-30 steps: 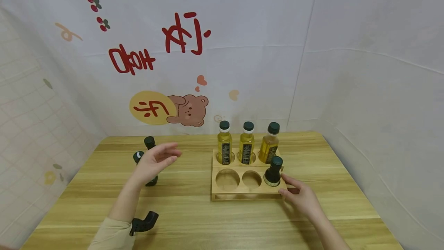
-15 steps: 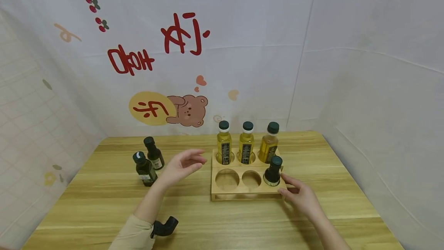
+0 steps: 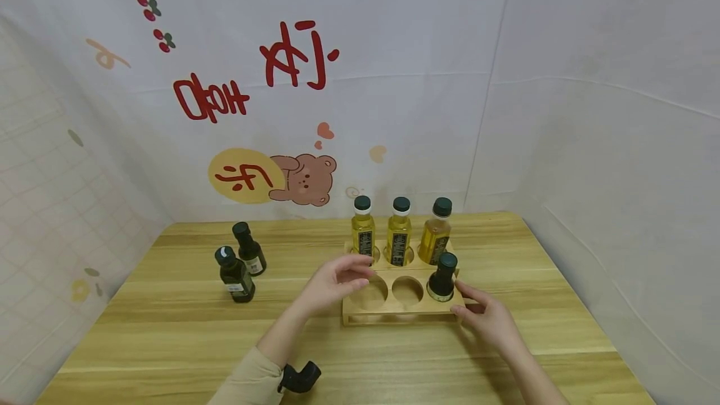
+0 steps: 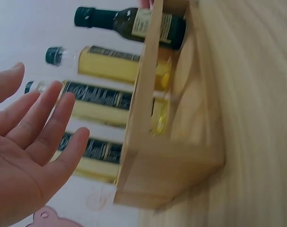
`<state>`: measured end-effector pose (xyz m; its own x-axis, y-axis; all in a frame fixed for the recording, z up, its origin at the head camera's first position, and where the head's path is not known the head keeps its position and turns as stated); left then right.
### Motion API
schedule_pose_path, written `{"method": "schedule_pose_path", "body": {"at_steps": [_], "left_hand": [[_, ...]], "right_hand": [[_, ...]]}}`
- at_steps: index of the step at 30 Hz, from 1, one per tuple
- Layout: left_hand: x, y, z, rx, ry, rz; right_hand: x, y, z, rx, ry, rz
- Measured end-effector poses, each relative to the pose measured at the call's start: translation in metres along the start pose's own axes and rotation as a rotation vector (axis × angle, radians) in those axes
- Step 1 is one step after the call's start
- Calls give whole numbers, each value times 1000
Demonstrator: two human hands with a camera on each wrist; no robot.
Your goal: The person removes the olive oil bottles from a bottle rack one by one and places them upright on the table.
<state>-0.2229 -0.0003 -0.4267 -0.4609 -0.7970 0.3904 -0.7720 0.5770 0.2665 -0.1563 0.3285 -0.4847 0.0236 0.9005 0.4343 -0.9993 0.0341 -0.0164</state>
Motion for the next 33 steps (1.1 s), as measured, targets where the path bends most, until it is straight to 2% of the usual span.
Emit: {"method": "schedule_pose_path", "body": {"at_steps": [5,16,24,29,33], "left_hand": [[-17,6,0,12,-46,-5],[-48,22,-4,4,-7,-4],[-66,35,-11,17,-34,-15],[-73,43,-10,-3,31,-20],[-78,47,-8,7,50,-13]], "right_hand": [[0,0,0,5,9,0],[0,0,0,18,-1,1],[-1,-1,0,12,7,-7],[-1,0,0,9,8,-7],[-1,-1,1,12,14,-3]]}}
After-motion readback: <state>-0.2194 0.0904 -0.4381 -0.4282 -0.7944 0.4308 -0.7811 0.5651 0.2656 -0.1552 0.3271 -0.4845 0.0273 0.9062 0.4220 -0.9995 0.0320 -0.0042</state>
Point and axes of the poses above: each hand's wrist, its own y-axis towards the middle knuckle, its own x-axis out of the back of the hand, z = x × y, the point moved 2 cm from there along y, towards the middle knuckle, and after that the axes turned 6 degrees about y, right-handed, at the moved point
